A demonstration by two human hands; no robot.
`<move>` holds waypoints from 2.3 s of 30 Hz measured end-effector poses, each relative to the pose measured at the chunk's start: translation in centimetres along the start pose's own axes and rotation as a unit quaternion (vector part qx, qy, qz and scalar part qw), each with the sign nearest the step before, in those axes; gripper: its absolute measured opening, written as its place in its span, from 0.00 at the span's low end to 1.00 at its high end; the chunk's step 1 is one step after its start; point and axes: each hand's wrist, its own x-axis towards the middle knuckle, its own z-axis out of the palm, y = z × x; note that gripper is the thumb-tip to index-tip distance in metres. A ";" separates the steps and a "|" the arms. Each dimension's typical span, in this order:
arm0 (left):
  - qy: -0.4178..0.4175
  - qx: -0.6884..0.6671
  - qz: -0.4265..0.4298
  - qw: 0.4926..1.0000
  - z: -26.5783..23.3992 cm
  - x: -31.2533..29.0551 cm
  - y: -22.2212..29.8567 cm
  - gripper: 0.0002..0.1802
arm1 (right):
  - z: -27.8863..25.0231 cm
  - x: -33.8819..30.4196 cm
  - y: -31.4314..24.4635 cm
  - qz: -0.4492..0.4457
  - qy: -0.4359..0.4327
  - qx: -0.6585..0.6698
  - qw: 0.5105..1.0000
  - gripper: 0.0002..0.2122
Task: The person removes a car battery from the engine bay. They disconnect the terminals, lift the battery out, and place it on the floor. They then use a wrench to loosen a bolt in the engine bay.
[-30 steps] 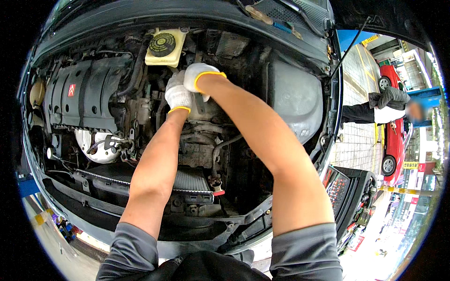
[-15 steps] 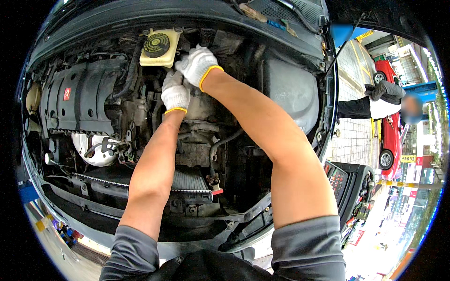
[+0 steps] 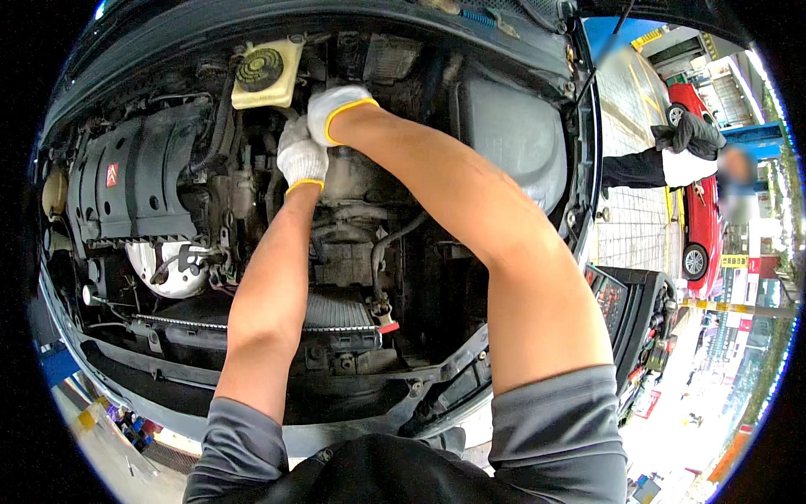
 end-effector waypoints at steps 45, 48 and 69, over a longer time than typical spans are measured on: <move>0.010 -0.013 0.026 1.000 0.3 0.0 0.8 0.21 | 1.0 -0.7 2.3 -0.131 0.171 -0.230 0.949 0.15; 0.126 0.001 0.044 0.991 2.5 -0.1 -1.3 0.17 | 2.4 0.8 3.0 -0.117 0.178 -0.126 0.969 0.17; 0.034 -0.007 0.145 0.989 -1.7 2.1 -1.9 0.15 | 2.1 -0.9 3.0 -0.054 0.169 0.097 0.979 0.14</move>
